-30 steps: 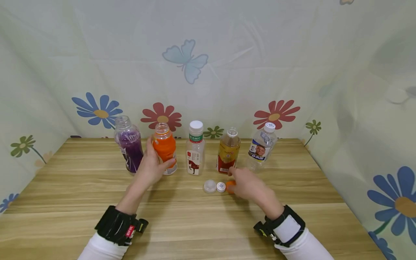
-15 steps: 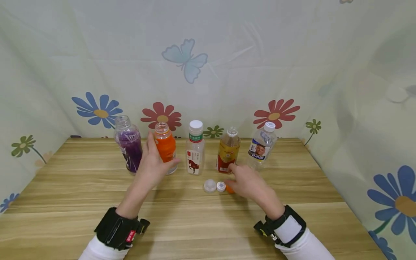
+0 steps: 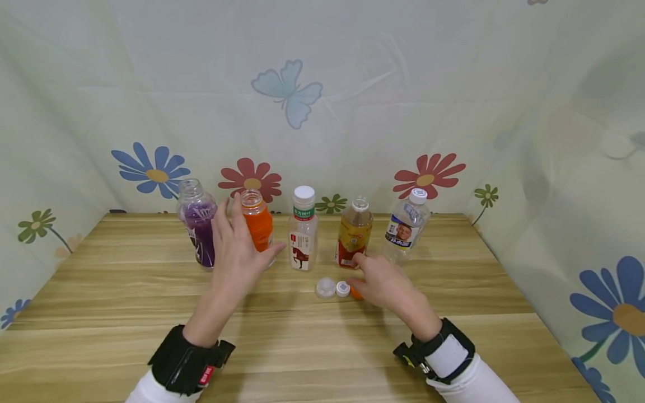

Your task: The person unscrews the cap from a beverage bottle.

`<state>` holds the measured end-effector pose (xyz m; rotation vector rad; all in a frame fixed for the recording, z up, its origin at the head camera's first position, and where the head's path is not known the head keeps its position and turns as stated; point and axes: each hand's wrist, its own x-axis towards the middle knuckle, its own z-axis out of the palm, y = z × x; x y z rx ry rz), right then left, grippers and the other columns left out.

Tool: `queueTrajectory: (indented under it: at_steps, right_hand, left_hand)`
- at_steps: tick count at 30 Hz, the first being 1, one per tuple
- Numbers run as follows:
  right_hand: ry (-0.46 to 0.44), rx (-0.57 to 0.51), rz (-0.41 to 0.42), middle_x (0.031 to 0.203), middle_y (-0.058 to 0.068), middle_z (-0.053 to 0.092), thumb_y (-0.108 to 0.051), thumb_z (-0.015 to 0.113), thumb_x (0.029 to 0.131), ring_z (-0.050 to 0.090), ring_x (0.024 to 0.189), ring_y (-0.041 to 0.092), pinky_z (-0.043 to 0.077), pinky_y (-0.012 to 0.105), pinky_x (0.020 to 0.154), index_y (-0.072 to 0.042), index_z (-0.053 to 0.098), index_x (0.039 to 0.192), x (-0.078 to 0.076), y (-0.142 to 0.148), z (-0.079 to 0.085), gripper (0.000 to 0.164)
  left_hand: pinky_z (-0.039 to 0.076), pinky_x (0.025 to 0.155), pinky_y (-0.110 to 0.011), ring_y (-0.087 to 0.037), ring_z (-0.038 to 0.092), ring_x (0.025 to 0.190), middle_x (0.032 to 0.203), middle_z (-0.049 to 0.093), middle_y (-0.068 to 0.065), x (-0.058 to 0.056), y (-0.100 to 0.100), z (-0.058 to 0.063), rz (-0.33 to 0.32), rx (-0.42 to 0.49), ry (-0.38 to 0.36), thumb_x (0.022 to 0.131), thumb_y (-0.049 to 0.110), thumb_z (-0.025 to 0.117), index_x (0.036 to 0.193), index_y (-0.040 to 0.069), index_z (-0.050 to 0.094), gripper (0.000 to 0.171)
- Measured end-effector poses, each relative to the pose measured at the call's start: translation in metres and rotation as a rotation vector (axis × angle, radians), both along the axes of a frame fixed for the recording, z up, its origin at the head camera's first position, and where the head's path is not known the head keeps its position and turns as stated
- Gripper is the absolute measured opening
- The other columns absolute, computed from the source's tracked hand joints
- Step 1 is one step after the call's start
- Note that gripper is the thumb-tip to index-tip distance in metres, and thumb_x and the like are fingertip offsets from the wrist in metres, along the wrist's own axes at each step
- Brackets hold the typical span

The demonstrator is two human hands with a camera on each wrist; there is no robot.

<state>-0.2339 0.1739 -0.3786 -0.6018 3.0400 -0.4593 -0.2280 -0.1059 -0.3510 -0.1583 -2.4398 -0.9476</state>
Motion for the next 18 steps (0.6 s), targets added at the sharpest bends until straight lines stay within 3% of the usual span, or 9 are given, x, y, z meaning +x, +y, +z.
queueTrajectory:
  at_steps: [13, 18]
  right_hand:
    - [-0.02, 0.005, -0.003, 0.103, 0.013, 0.071, -0.027, 0.077, 0.094, 0.068, 0.088, 0.026, 0.057, 0.043, 0.075, -0.002, 0.068, 0.117, 0.0008, -0.0015, 0.0007, 0.035]
    - [-0.023, 0.001, 0.001, 0.101, 0.012, 0.071, -0.027, 0.077, 0.094, 0.066, 0.084, 0.024, 0.056, 0.042, 0.072, -0.002, 0.068, 0.116, 0.0007, -0.0017, 0.0008, 0.034]
  left_hand:
    - [0.024, 0.119, -0.059, -0.037, 0.016, 0.151, 0.165, 0.015, -0.015, 0.0009, 0.0076, 0.0012, -0.069, 0.016, 0.231, 0.072, 0.024, 0.096, 0.159, 0.003, 0.028, 0.112]
    - [0.027, 0.118, -0.057, -0.035, 0.021, 0.15, 0.166, 0.017, -0.014, 0.0016, 0.0109, 0.0011, -0.14, 0.012, 0.312, 0.073, 0.021, 0.096, 0.16, 0.006, 0.029, 0.111]
